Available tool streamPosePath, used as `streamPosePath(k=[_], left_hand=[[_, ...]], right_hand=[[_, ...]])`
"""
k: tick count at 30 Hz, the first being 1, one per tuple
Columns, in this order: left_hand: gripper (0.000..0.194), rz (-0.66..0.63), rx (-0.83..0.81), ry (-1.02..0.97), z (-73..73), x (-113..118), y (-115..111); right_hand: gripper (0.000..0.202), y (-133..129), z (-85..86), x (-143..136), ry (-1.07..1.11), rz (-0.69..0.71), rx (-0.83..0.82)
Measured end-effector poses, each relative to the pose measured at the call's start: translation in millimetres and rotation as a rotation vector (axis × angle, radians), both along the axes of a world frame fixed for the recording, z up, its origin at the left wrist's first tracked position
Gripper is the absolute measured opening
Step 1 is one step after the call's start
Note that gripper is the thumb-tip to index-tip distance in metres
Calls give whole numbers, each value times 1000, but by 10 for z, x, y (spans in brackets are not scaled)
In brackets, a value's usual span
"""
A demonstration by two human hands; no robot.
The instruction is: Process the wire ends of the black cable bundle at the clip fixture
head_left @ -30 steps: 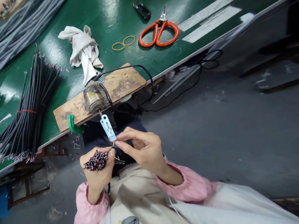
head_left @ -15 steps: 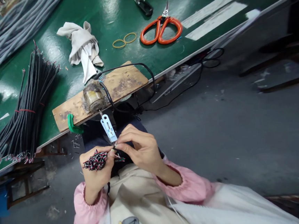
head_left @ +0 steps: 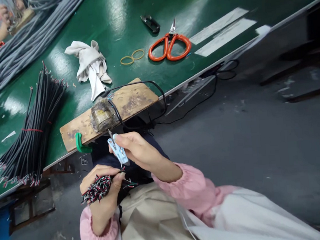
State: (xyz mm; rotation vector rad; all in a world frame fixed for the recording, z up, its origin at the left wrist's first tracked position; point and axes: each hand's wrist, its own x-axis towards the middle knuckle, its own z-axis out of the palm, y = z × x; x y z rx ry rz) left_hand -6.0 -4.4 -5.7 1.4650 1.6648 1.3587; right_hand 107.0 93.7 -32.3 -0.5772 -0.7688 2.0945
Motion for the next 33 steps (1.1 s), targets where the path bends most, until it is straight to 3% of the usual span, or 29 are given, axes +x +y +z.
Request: streamPosePath(k=[8, 13, 16, 21, 28, 30, 33], left_hand=[[15, -26, -6, 33, 19, 54, 107], [16, -39, -16, 29, 29, 60, 89], [16, -54, -12, 23, 50, 60, 75], [12, -133, -59, -1, 40, 8, 52], [11, -196, -141, 22, 42, 50, 69], [8, -183, -137, 31, 64, 99, 89], [8, -89, -156, 41, 69, 137, 87]], right_hand=[[53, -72, -55, -42, 178, 88, -150], [57, -106, -251, -11, 187, 108, -305], [57, -161, -356, 56, 120, 45, -273], [36, -312, -329, 260, -153, -115, 65], [5, -470, -9, 411, -430, -442, 906], [3, -485, 58, 408, -480, -471, 988], [12, -481, 70, 397, -528, -495, 951]])
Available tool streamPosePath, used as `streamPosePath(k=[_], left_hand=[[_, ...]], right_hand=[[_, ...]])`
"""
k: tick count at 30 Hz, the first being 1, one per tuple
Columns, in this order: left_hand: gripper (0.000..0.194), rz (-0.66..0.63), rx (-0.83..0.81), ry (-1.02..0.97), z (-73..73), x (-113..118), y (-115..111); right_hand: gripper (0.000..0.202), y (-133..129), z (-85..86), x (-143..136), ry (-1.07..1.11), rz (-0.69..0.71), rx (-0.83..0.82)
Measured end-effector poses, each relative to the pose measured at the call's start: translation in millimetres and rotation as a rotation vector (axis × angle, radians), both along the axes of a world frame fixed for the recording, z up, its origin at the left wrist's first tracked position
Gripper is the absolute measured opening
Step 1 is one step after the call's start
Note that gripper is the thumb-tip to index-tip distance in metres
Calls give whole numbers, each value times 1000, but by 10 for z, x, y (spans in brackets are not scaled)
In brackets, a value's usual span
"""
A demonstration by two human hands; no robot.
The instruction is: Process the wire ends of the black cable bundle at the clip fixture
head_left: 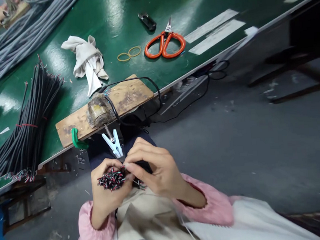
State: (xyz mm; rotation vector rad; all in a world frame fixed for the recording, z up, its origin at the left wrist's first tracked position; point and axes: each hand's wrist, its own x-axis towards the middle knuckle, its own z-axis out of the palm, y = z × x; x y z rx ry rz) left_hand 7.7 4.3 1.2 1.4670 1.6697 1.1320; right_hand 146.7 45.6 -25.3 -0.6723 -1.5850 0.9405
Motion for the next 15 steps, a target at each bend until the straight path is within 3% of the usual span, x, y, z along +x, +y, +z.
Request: streamPosePath(k=[8, 11, 15], left_hand=[[15, -1, 38, 22, -67, -80, -110], [9, 13, 43, 8, -78, -72, -104], [6, 24, 84, 9, -83, -55, -93]], right_hand=[[18, -38, -103, -33, 61, -18, -196], [16, -71, -107, -58, 55, -66, -191], [14, -109, -124, -78, 62, -247, -71]])
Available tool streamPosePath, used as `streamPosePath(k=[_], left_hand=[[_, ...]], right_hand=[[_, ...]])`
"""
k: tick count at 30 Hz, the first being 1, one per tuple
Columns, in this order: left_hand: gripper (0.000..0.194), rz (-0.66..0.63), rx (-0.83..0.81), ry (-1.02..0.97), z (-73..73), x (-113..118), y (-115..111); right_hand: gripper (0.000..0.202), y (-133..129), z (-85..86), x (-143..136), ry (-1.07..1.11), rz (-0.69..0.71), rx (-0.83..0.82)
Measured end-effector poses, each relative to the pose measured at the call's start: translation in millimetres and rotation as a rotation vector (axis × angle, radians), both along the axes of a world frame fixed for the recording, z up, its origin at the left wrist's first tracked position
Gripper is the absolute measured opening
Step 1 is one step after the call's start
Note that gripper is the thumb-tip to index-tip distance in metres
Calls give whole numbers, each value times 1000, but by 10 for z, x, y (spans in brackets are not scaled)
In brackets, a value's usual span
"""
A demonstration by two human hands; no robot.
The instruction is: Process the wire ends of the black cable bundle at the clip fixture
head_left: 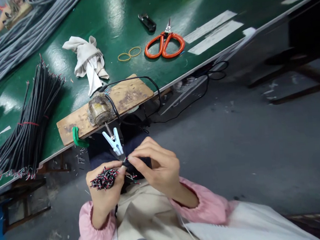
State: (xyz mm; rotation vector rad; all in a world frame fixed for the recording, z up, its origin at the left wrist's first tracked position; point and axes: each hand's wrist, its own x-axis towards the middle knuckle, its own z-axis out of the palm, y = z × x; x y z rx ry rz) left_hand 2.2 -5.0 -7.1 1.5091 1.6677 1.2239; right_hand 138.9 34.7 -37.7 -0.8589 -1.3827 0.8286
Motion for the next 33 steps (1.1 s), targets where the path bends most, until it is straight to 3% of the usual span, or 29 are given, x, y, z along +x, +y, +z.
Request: streamPosePath(k=[4, 9, 13, 16, 19, 22, 26, 30, 33], left_hand=[[9, -20, 67, -13, -10, 0, -3], [7, -15, 24, -52, -49, -7, -14], [5, -58, -39, -67, -46, -41, -7], [10, -110, -66, -65, -32, -74, 20], [13, -134, -78, -52, -36, -88, 48], [12, -107, -67, -47, -47, -70, 65], [8, -102, -29, -68, -22, -34, 64], [9, -82, 24, -57, 37, -32, 40], [9, -29, 60, -58, 64, -42, 27]], right_hand=[[10, -16, 9, 21, -36, 20, 60], [14, 26, 41, 37, 20, 175, -115], [21, 33, -29, -35, 167, 226, -226], [28, 8, -104, -128, 444, 378, -441], [35, 0, -133, -176, 727, 611, -809], [33, 56, -122, -133, 787, 773, -1037], [24, 234, -108, -31, 649, 753, -988], [30, 433, -57, -71, 616, 680, -897], [42, 514, -1, -202, 638, 797, -816]])
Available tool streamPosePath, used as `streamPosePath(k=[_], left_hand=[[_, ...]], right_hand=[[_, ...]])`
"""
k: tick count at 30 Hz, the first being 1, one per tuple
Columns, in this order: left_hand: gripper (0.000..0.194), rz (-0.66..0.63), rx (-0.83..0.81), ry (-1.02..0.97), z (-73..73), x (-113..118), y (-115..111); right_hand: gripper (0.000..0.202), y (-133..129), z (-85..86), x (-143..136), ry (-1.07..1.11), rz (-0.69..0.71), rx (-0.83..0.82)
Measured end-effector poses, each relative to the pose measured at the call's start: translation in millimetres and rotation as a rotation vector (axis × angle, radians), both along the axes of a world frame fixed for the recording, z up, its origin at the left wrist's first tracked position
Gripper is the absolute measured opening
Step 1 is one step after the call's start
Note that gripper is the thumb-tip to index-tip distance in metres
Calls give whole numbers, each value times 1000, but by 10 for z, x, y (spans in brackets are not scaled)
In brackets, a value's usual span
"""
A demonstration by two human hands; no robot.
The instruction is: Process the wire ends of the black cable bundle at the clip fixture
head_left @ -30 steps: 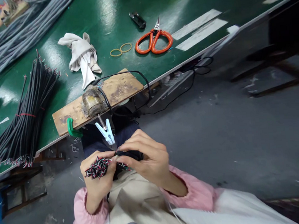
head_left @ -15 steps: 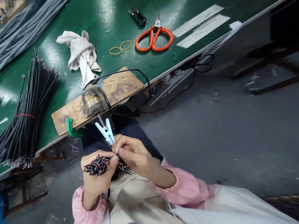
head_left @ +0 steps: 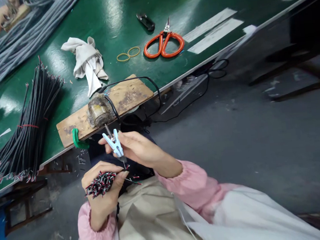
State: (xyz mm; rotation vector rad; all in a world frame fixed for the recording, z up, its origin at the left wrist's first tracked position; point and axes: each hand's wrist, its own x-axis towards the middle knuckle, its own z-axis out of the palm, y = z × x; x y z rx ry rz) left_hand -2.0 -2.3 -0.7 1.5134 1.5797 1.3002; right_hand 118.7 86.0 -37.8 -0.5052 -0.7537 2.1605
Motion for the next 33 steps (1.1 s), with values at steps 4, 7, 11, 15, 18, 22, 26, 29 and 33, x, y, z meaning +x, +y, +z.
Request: streamPosePath(k=[4, 7, 11, 15, 18, 22, 26, 29, 33], left_hand=[[8, 59, 7, 13, -10, 3, 25], [8, 75, -17, 29, -32, 15, 64], [10, 103, -43, 32, -35, 28, 107], [9, 104, -46, 28, -19, 36, 114], [9, 109, -37, 31, -14, 32, 93], [10, 48, -13, 31, -12, 8, 55], [11, -30, 20, 2, -14, -30, 33], [10, -55, 14, -7, -21, -48, 23], [10, -96, 5, -4, -24, -50, 9]], right_hand=[[51, 23, 17, -140, 53, 15, -46], [52, 17, 9, -165, 74, 6, -79], [52, 1, -25, -175, 140, 50, -118], [54, -8, -144, -191, 125, 7, -243], [53, -28, -259, -151, 95, -36, -298], [44, -109, -349, -9, 20, -92, -213], [37, -227, -326, 151, -147, -153, -66], [31, -297, -248, 240, -225, -202, 170], [26, -322, -144, 312, -307, -286, 537]])
